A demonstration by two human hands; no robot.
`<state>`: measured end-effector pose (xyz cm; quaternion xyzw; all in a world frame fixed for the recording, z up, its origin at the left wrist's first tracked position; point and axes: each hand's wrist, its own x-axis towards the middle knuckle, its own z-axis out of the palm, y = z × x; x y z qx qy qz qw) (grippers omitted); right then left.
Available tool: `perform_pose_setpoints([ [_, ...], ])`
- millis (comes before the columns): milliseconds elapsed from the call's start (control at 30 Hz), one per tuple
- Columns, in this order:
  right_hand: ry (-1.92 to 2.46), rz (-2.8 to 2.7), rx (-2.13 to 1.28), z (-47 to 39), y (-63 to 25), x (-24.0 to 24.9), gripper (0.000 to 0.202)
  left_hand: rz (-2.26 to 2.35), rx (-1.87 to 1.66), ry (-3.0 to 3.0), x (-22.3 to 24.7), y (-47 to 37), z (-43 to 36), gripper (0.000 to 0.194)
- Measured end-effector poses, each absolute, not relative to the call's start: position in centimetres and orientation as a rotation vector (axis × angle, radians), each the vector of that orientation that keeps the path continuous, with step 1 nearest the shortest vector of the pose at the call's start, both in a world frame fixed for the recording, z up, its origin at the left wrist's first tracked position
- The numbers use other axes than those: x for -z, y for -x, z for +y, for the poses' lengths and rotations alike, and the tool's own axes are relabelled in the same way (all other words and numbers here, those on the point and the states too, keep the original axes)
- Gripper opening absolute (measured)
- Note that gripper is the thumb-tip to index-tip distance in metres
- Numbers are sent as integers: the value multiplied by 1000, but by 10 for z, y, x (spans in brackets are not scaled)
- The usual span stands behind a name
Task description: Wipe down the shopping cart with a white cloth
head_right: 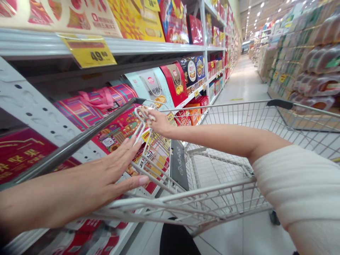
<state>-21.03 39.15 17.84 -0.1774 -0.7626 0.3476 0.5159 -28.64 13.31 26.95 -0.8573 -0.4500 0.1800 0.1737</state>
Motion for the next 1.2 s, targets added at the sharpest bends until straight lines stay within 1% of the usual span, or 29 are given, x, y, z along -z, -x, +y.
perform_pose_setpoints([
  [67,511,-1842,-923,394,216,-185,30,-1327,-443,2374,-260,286,139,55],
  [167,441,-1860,-1026,394,214,-206,30,-1436,-387,2367,-250,287,149,60],
  [233,265,-1897,-897,390,208,-221,34,-1501,-374,2381,-249,286,154,64],
  [300,75,-1990,-629,382,201,-226,36,-1556,-355,2378,-253,283,155,66],
  [400,-45,-2160,-321,368,188,-209,36,-1604,-340,2403,-266,278,152,64],
  [500,0,-2208,-334,359,174,-188,41,-1540,-449,2573,-280,269,148,55],
  [567,67,-2158,-433,357,167,-190,39,-1631,-495,2557,-282,261,149,59],
  [633,151,-2067,-446,358,166,-209,36,-1806,-482,2427,-278,253,151,71],
  [700,215,-2048,-318,361,173,-238,39,-1897,-436,2312,-274,250,153,79],
  [800,262,-2342,-31,365,194,-283,39,-1848,-441,2361,-273,252,152,79],
  [900,444,-2735,236,365,219,-308,30,-1828,-455,2418,-278,256,150,78],
  [1000,693,-2959,438,363,240,-309,25,-1869,-414,2356,-281,257,149,77],
  [1100,684,-3004,485,360,255,-296,7,-1861,-441,2378,-282,255,149,75],
  [1133,608,-2970,460,360,259,-290,5,-1837,-438,2403,-282,255,149,74],
  [1200,398,-2848,329,361,264,-279,17,-1788,-412,2434,-283,255,148,71],
])
